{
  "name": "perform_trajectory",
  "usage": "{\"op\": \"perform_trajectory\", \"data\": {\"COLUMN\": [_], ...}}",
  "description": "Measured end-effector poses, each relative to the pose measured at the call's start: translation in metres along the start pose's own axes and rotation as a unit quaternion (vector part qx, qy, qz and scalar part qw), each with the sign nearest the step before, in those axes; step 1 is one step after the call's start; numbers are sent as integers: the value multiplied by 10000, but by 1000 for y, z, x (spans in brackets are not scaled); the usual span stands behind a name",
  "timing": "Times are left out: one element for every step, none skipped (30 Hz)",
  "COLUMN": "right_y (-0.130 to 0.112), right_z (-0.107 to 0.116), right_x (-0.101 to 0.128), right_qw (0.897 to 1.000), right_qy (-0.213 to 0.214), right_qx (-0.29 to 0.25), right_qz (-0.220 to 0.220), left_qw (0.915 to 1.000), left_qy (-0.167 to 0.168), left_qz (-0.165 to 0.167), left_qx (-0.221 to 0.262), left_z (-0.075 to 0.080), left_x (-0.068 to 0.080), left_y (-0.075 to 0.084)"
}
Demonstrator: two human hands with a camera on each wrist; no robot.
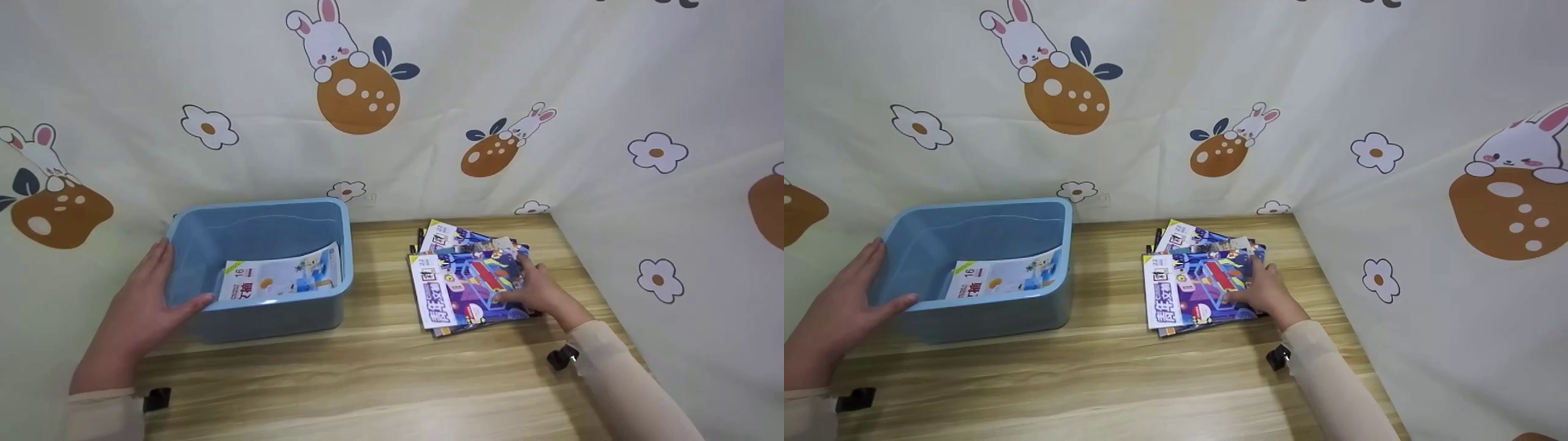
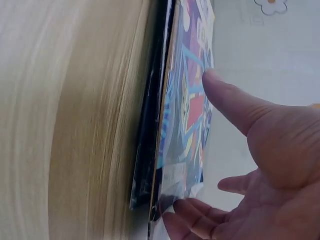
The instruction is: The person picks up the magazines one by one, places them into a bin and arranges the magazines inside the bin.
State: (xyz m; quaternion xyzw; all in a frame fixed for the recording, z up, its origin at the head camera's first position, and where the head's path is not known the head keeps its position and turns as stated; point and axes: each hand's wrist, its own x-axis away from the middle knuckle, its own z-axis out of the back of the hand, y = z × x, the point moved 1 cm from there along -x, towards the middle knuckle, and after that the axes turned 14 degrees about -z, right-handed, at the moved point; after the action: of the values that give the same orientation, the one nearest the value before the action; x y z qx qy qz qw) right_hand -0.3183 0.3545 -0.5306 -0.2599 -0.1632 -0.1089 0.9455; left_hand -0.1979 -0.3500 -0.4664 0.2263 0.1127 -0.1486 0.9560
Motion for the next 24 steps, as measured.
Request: {"op": "perform_trajectory", "data": {"right_y": [0,-1,-1,-2,-3,-5,-6,-7,-8,-9,-10,-11,-11,-12,-12,-13,-13,-13,-14,-14,-13,-13,-12,-12], "right_z": [1,2,3,4,5,5,6,6,6,5,5,4,3,1,0,-2,-3,-4,-4,-4,-3,-2,-1,2], "right_x": [0,-1,-1,-1,-1,-1,-1,0,0,0,1,1,1,1,1,1,0,-1,-2,-3,-4,-6,-7,-8], "right_qw": [10000,10000,9999,9999,9998,9996,9995,9992,9990,9986,9982,9976,9971,9966,9962,9959,9959,9961,9963,9967,9968,9967,9966,9963], "right_qy": [-41,-75,-105,-133,-156,-183,-216,-250,-280,-300,-308,-321,-322,-314,-297,-277,-261,-255,-268,-288,-332,-392,-455,-518], "right_qx": [19,35,53,92,137,184,225,267,312,382,457,523,597,653,709,750,757,735,701,645,587,529,476,421], "right_qz": [-8,-31,-46,-58,-61,-79,-107,-135,-164,-191,-241,-305,-351,-387,-410,-418,-429,-424,-417,-411,-430,-466,-503,-536], "left_qw": [10000,10000,10000,10000,10000,10000,10000,10000,10000,10000,10000,10000,10000,10000,10000,10000,10000,10000,10000,10000,10000,10000,10000,10000], "left_qy": [0,3,10,22,24,27,30,25,14,0,-13,-27,-42,-55,-61,-65,-63,-59,-50,-27,-4,18,34,55], "left_qz": [3,4,3,-7,-5,-6,-8,-5,6,17,26,27,33,36,37,39,37,40,49,34,25,16,-2,-19], "left_qx": [-4,-9,-5,-7,-8,-14,-15,-12,-6,-7,-3,-7,-3,-1,-4,-15,-25,-33,-36,-28,-26,-22,-16,5], "left_z": [0,0,0,0,0,0,0,0,0,0,0,0,0,0,0,1,1,1,1,1,1,1,0,0], "left_x": [0,1,1,1,1,1,1,1,1,0,0,-1,-1,-1,-1,0,1,2,2,2,2,2,2,1], "left_y": [0,-1,-1,-1,-1,0,0,0,1,2,3,3,4,5,5,5,4,4,4,3,3,2,2,1]}}
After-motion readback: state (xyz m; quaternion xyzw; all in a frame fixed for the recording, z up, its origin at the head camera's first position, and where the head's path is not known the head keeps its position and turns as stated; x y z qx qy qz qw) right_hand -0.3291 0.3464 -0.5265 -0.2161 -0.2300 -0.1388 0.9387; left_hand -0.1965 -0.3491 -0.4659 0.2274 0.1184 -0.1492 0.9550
